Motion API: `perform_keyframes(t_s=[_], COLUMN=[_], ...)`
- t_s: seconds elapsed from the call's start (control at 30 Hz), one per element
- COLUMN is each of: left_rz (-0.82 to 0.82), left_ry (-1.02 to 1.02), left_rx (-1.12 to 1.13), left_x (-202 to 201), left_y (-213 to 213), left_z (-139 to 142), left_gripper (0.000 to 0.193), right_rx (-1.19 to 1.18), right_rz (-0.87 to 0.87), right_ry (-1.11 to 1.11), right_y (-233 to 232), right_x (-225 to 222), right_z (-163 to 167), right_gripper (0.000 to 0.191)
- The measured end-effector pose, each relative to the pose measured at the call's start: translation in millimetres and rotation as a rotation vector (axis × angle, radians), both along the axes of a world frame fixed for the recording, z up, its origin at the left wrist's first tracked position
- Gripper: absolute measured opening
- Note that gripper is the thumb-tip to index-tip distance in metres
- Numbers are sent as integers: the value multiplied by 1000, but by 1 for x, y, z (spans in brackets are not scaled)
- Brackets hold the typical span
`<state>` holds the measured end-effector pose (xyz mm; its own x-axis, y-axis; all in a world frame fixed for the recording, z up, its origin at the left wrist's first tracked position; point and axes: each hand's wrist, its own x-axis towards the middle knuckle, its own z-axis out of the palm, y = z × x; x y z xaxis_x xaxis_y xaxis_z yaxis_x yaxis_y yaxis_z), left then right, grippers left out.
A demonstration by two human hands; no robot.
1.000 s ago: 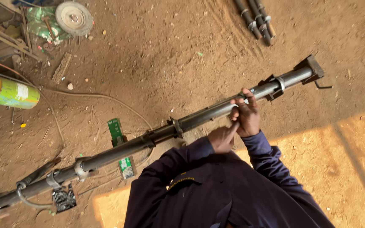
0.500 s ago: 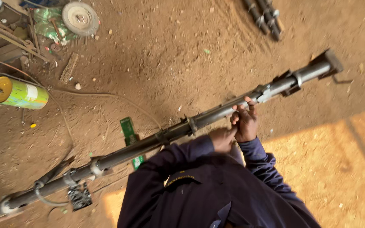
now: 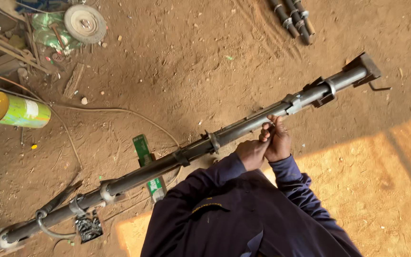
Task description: The person uses a small white abrasive pad to scrub the surface of a long metal pipe clamped in a vise. They repeatedly rub the pad along the pipe's length, occasionally repositioning their hands and rotating the pipe to access different areas.
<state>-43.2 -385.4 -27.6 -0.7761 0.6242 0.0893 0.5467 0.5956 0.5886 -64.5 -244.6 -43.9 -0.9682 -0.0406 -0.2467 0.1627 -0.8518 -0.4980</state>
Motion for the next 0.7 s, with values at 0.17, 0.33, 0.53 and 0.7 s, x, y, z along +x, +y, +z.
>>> perform_keyframes(t_s=[0.17, 0.33, 0.53, 0.7], left_rz=[22, 174, 373, 452], left_ry=[5, 233, 404, 358], left_rx=[301, 432, 326, 288], left_x=[14, 22, 23, 33], left_y=[-8, 11, 53, 73], left_z=[34, 55, 48, 38], left_gripper=[65, 29, 10, 13], right_rx=[-95, -41, 13, 48], right_rz=[-12, 15, 27, 52], right_ry=[-8, 95, 78, 128], right_y=[22, 33, 41, 48], right_x=[4, 5, 7, 11], right_z=[-8, 2, 6, -11], right_gripper=[38, 31, 23, 22])
